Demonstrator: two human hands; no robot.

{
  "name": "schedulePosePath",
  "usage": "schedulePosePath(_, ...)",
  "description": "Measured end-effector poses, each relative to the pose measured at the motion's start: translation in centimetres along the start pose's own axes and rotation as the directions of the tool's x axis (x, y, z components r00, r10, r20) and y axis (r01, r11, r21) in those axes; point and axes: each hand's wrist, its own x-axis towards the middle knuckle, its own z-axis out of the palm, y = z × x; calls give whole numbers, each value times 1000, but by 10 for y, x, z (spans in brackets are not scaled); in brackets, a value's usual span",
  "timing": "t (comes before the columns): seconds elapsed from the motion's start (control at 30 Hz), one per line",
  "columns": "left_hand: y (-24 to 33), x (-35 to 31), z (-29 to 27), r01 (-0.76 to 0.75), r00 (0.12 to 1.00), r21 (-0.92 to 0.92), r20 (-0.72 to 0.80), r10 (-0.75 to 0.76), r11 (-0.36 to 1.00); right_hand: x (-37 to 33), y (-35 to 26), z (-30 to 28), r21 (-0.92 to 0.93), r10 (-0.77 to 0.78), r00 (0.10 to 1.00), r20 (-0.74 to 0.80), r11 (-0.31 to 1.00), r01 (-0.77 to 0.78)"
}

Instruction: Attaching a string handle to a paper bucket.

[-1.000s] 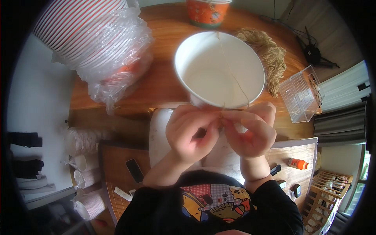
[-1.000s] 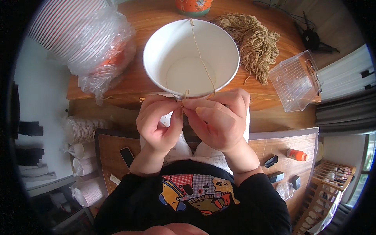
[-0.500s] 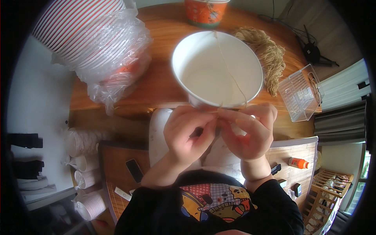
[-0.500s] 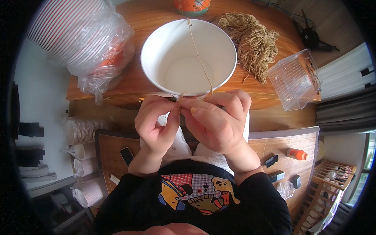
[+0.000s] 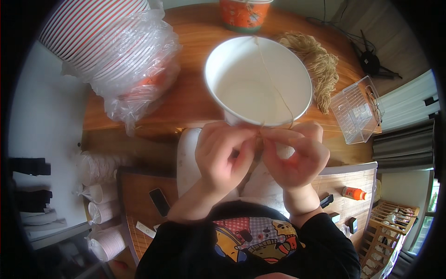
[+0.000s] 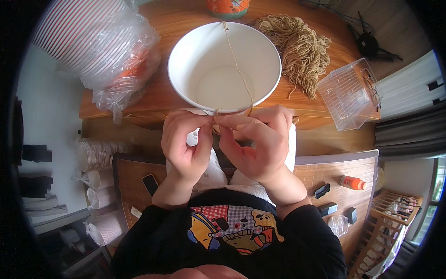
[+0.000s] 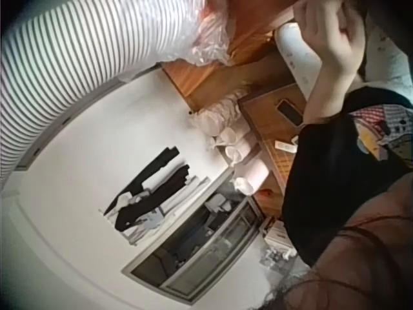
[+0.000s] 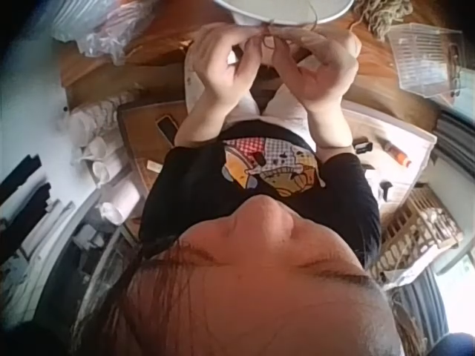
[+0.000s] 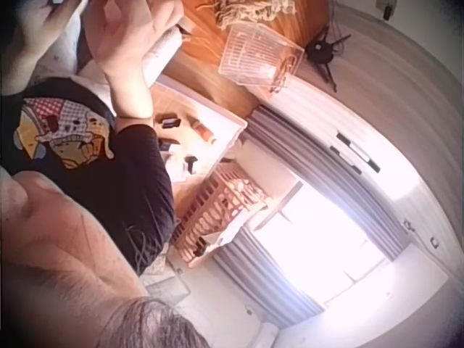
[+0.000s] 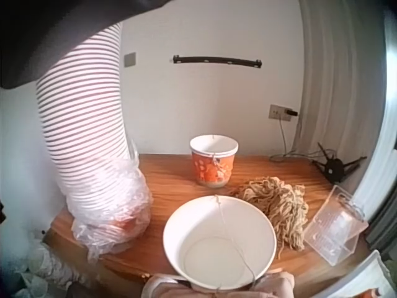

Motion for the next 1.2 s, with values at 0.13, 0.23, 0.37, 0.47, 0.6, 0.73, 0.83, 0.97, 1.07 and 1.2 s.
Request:
schedulePosePath(0.13,0,-7,2,63,998,-51,-22,-64,997,-9,3,6,88,88,996,10,992,-88)
schedulePosePath(0.23,7,-10,1,338,941,-209,107,-322,918,-17,6,8,230,143,988,-55,965,-127)
schedulePosePath(0.37,5,-12,5,375,926,-353,174,-334,857,-23,5,7,318,230,973,-4,923,-217)
schedulePosePath(0.47,5,-11,9,404,915,-423,185,-359,811,-26,5,8,369,295,955,-16,890,-269)
schedulePosePath(0.6,5,-13,8,474,881,-462,239,-409,750,-30,8,10,262,306,952,-26,921,-289)
schedulePosePath(0.73,1,-15,13,454,891,-457,216,-399,765,-31,14,15,267,264,961,-82,935,-234)
schedulePosePath(0.83,1,-14,12,448,894,-434,224,-388,782,-30,14,15,112,185,978,-101,979,-173)
schedulePosePath(0.97,3,-16,13,495,869,-402,244,-431,770,-26,12,10,-77,117,992,-47,990,-120)
schedulePosePath(1.07,4,-14,13,485,874,-372,243,-421,792,-25,13,8,-115,56,997,-44,991,-61)
schedulePosePath(1.2,1,-14,15,479,877,-363,229,-422,799,-25,16,6,-82,73,997,-26,994,-75)
